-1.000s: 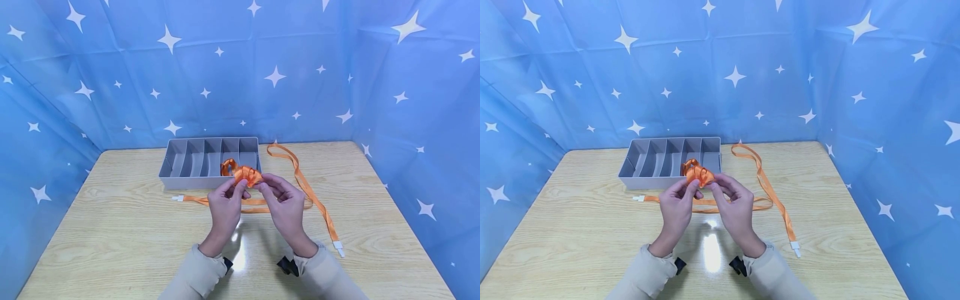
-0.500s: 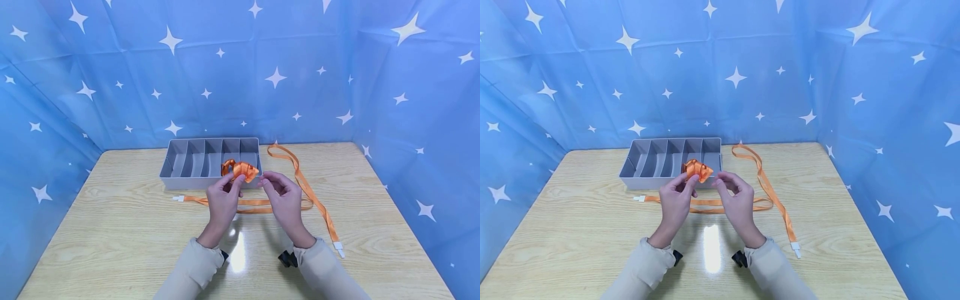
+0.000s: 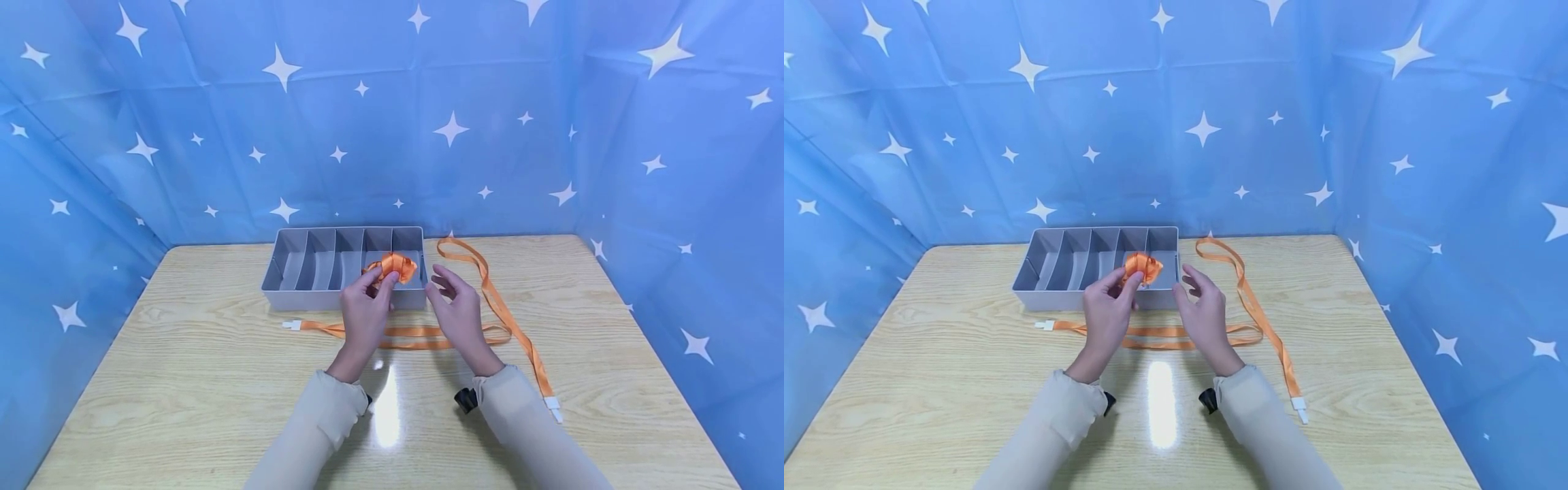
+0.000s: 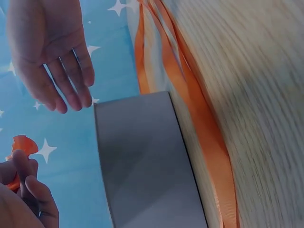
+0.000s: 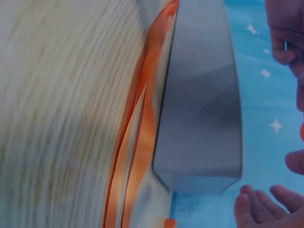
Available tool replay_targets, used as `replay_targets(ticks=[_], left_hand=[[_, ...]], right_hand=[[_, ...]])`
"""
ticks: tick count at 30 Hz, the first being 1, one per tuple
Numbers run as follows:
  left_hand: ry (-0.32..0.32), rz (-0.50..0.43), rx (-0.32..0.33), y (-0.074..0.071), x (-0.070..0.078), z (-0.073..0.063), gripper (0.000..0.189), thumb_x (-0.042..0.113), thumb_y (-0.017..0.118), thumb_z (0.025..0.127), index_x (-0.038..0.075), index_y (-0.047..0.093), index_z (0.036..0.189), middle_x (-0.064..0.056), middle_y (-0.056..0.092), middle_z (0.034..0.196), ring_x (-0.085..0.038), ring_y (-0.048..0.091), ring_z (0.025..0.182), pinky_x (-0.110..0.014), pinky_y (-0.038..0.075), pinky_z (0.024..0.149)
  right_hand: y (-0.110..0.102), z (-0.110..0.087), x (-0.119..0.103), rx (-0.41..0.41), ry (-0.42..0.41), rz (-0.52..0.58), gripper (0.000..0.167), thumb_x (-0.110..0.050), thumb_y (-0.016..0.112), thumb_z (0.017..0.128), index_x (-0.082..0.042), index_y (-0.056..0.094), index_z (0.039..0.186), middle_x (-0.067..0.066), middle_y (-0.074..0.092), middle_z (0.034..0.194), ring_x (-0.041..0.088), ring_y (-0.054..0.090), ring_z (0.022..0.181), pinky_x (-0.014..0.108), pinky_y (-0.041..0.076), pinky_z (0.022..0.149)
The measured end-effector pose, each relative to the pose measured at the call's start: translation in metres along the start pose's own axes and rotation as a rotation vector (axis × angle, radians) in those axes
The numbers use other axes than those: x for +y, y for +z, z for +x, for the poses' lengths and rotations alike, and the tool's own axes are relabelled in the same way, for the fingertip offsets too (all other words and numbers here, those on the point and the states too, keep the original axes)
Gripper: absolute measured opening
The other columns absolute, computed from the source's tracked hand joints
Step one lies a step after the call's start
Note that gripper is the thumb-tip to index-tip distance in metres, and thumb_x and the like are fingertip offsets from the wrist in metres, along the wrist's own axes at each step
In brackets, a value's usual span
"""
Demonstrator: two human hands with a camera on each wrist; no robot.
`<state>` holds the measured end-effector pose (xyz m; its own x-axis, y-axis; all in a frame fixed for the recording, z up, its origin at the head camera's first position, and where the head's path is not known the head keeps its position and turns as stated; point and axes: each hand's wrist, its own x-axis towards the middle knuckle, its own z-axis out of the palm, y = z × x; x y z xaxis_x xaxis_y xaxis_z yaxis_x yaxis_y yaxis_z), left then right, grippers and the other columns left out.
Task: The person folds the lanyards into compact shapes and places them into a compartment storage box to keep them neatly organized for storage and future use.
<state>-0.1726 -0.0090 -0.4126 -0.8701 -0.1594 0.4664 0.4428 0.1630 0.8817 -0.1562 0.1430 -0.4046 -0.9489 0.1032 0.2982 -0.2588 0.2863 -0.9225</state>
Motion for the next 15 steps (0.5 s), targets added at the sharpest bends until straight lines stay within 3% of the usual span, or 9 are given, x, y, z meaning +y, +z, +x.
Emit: replay_targets(ticks=[3,8,15], left_hand=[[0.014,0.036,0.011,0.003,-0.016,0.005,0.027,0.014,0.075,0.090,-0.007,0.073,0.105,-0.014,0.066,0.068,-0.025,0.058,0.045,-0.023,0.048,0.044],[-0.006,0.133,0.006,0.006,-0.022,0.012,0.024,0.014,0.075,0.090,-0.005,0.074,0.103,-0.010,0.070,0.072,-0.015,0.056,0.046,-0.025,0.049,0.044],[-0.043,0.246,-0.006,0.011,-0.028,0.018,0.024,0.017,0.076,0.089,-0.003,0.076,0.103,-0.009,0.071,0.073,-0.015,0.058,0.050,-0.027,0.049,0.046]], right_hand=[[0.001,0.007,0.014,-0.052,0.026,-0.018,0.043,0.001,0.059,0.097,0.014,0.049,0.137,0.029,0.053,0.138,0.045,0.057,0.120,0.049,0.049,0.097],[0.003,0.019,0.047,-0.125,0.039,-0.024,0.049,-0.006,0.058,0.100,0.008,0.043,0.144,0.024,0.045,0.147,0.043,0.054,0.125,0.049,0.046,0.101],[0.004,0.023,0.060,-0.243,0.121,-0.012,0.058,-0.015,0.053,0.104,-0.002,0.029,0.154,0.019,0.034,0.156,0.040,0.046,0.134,0.042,0.044,0.103]])
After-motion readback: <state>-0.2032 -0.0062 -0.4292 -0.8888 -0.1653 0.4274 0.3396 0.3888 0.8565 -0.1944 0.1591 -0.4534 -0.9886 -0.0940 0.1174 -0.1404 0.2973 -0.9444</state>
